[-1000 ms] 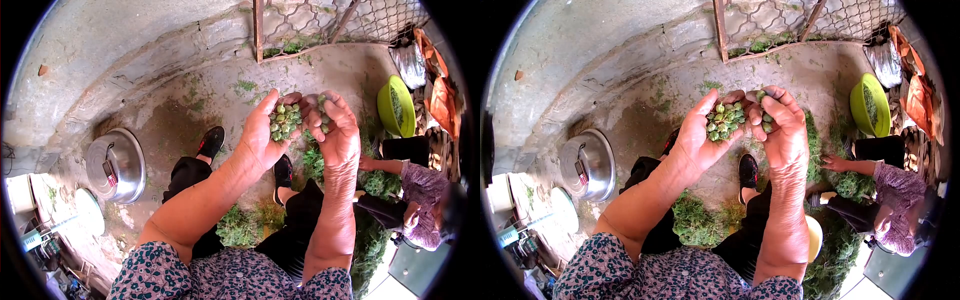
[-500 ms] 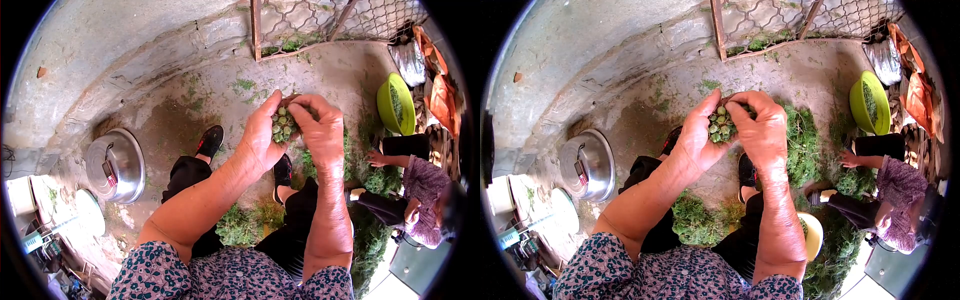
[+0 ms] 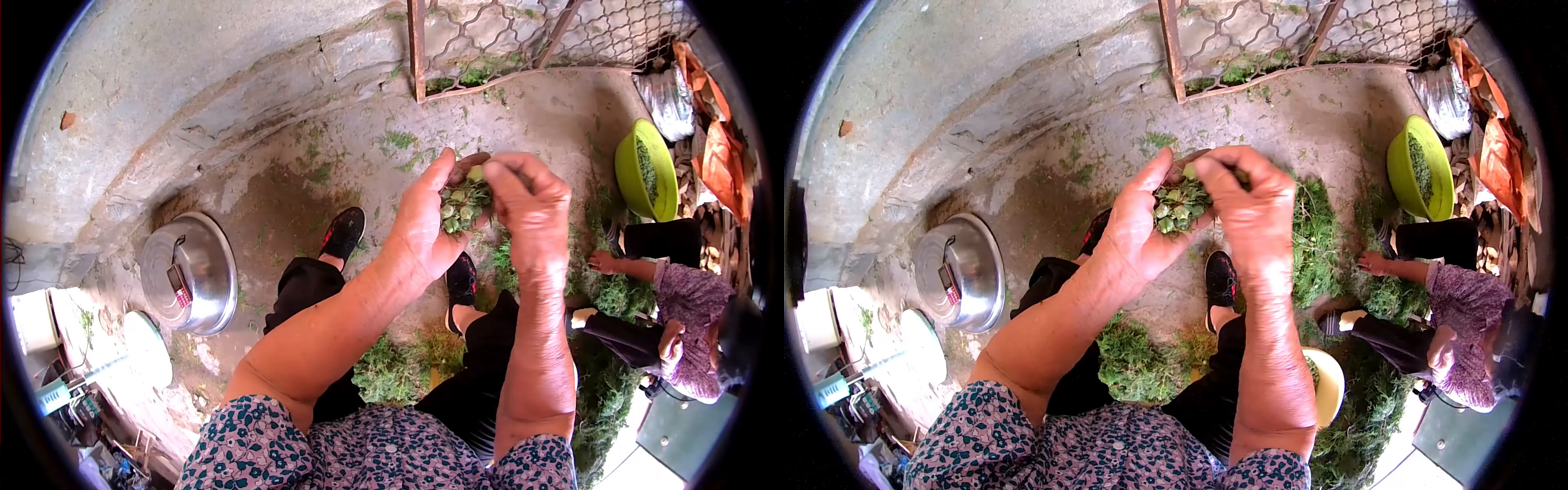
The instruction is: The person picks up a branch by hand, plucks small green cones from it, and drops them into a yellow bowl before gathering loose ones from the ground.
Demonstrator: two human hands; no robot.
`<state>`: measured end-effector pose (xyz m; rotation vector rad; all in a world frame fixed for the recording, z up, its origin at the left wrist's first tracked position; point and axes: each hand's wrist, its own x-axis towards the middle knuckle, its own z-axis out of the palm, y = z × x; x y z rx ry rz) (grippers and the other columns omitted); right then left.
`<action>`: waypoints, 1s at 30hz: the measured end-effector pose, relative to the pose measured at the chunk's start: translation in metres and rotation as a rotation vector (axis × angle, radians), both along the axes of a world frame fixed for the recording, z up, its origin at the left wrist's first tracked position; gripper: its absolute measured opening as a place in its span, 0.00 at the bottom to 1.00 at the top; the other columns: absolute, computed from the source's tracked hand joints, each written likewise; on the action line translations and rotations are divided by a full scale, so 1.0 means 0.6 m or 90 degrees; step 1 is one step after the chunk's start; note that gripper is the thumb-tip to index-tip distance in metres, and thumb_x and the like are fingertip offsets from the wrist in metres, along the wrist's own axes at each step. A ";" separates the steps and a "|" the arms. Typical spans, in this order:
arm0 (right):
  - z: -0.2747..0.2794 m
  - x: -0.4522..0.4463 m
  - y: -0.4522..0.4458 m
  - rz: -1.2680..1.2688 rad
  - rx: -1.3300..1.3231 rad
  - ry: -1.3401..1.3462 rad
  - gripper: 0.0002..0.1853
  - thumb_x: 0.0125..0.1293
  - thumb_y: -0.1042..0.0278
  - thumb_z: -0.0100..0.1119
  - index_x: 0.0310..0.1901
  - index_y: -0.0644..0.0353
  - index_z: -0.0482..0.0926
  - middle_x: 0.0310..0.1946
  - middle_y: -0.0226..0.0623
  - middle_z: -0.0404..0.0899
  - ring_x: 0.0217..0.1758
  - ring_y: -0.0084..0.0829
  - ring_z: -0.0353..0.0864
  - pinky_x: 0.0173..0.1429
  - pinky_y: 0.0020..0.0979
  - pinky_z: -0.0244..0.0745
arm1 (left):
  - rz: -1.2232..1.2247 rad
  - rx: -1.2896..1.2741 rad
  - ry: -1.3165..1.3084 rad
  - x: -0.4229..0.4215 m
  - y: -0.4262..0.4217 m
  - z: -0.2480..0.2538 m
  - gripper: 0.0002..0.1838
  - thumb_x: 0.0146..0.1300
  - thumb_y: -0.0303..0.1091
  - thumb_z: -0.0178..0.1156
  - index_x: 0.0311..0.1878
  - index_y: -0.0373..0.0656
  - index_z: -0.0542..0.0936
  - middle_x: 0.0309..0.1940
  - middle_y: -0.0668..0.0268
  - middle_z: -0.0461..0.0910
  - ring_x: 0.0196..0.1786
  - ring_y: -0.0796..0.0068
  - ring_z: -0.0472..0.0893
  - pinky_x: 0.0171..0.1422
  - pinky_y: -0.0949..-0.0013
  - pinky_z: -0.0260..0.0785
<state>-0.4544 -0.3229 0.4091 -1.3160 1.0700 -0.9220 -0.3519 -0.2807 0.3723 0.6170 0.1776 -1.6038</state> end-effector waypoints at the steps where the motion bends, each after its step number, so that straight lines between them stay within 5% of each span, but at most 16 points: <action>1: 0.006 -0.016 -0.007 0.013 0.094 -0.056 0.04 0.59 0.71 0.59 0.32 0.62 0.78 0.25 0.31 0.75 0.21 0.25 0.72 0.25 0.21 0.65 | -0.006 -0.018 0.002 0.001 -0.002 -0.004 0.17 0.66 0.48 0.47 0.45 0.46 0.75 0.39 0.70 0.79 0.39 0.76 0.77 0.42 0.69 0.69; 4: -0.001 -0.030 -0.022 -0.063 0.254 -0.433 0.08 0.62 0.68 0.54 0.36 0.65 0.73 0.31 0.42 0.76 0.24 0.28 0.71 0.22 0.22 0.62 | -0.005 -0.059 0.027 0.005 -0.002 0.003 0.20 0.67 0.48 0.46 0.47 0.39 0.74 0.45 0.60 0.78 0.46 0.68 0.78 0.50 0.63 0.71; 9: -0.008 -0.045 -0.028 -0.007 0.283 -0.528 0.09 0.62 0.68 0.56 0.37 0.66 0.74 0.33 0.43 0.77 0.28 0.26 0.74 0.22 0.21 0.62 | 0.003 -0.094 0.066 0.005 -0.005 0.003 0.22 0.68 0.47 0.44 0.51 0.38 0.73 0.51 0.58 0.76 0.49 0.63 0.76 0.53 0.61 0.69; 12: 0.007 -0.038 -0.020 0.049 0.105 -0.128 0.06 0.59 0.79 0.57 0.38 0.65 0.80 0.32 0.36 0.78 0.31 0.20 0.73 0.26 0.19 0.65 | 0.026 -0.078 0.073 0.003 -0.005 0.003 0.21 0.68 0.47 0.44 0.51 0.38 0.72 0.49 0.59 0.77 0.49 0.63 0.76 0.53 0.61 0.69; 13: 0.001 -0.034 -0.020 0.049 0.104 -0.128 0.06 0.59 0.79 0.57 0.38 0.65 0.80 0.32 0.36 0.78 0.31 0.20 0.73 0.26 0.19 0.65 | 0.019 -0.076 0.060 0.004 -0.004 0.001 0.21 0.68 0.47 0.44 0.51 0.39 0.72 0.48 0.60 0.77 0.48 0.65 0.77 0.54 0.60 0.68; 15: -0.020 -0.029 -0.021 0.095 -0.204 0.045 0.09 0.56 0.80 0.58 0.39 0.62 0.81 0.32 0.33 0.78 0.32 0.22 0.75 0.32 0.22 0.69 | 0.010 -0.074 0.046 0.005 -0.002 0.003 0.20 0.68 0.47 0.45 0.51 0.40 0.72 0.46 0.62 0.78 0.48 0.66 0.77 0.54 0.60 0.68; 20: -0.020 -0.027 -0.020 0.121 -0.296 0.185 0.11 0.53 0.82 0.58 0.39 0.61 0.81 0.30 0.35 0.76 0.33 0.23 0.75 0.37 0.25 0.71 | 0.000 -0.025 0.020 0.004 -0.001 0.006 0.20 0.67 0.49 0.46 0.50 0.43 0.75 0.43 0.66 0.78 0.45 0.71 0.77 0.55 0.60 0.67; 26: -0.012 -0.035 -0.024 0.074 -0.113 0.083 0.06 0.58 0.78 0.56 0.38 0.63 0.78 0.31 0.32 0.77 0.29 0.26 0.75 0.33 0.22 0.70 | -0.005 -0.054 0.035 0.006 -0.004 0.006 0.21 0.69 0.47 0.43 0.48 0.38 0.74 0.43 0.62 0.78 0.47 0.69 0.77 0.54 0.64 0.69; 28: -0.001 -0.043 -0.028 0.064 0.205 -0.296 0.05 0.61 0.74 0.55 0.38 0.62 0.76 0.31 0.32 0.76 0.24 0.23 0.72 0.25 0.19 0.64 | -0.009 -0.071 0.046 0.008 -0.005 0.004 0.21 0.69 0.47 0.42 0.48 0.38 0.74 0.43 0.61 0.78 0.47 0.69 0.77 0.54 0.64 0.69; 30: -0.003 -0.040 -0.028 0.064 0.227 -0.360 0.05 0.62 0.72 0.55 0.38 0.61 0.75 0.29 0.32 0.76 0.23 0.21 0.70 0.23 0.18 0.60 | -0.012 -0.087 0.057 0.008 -0.006 0.003 0.22 0.69 0.47 0.42 0.47 0.37 0.74 0.43 0.60 0.78 0.46 0.68 0.77 0.54 0.63 0.69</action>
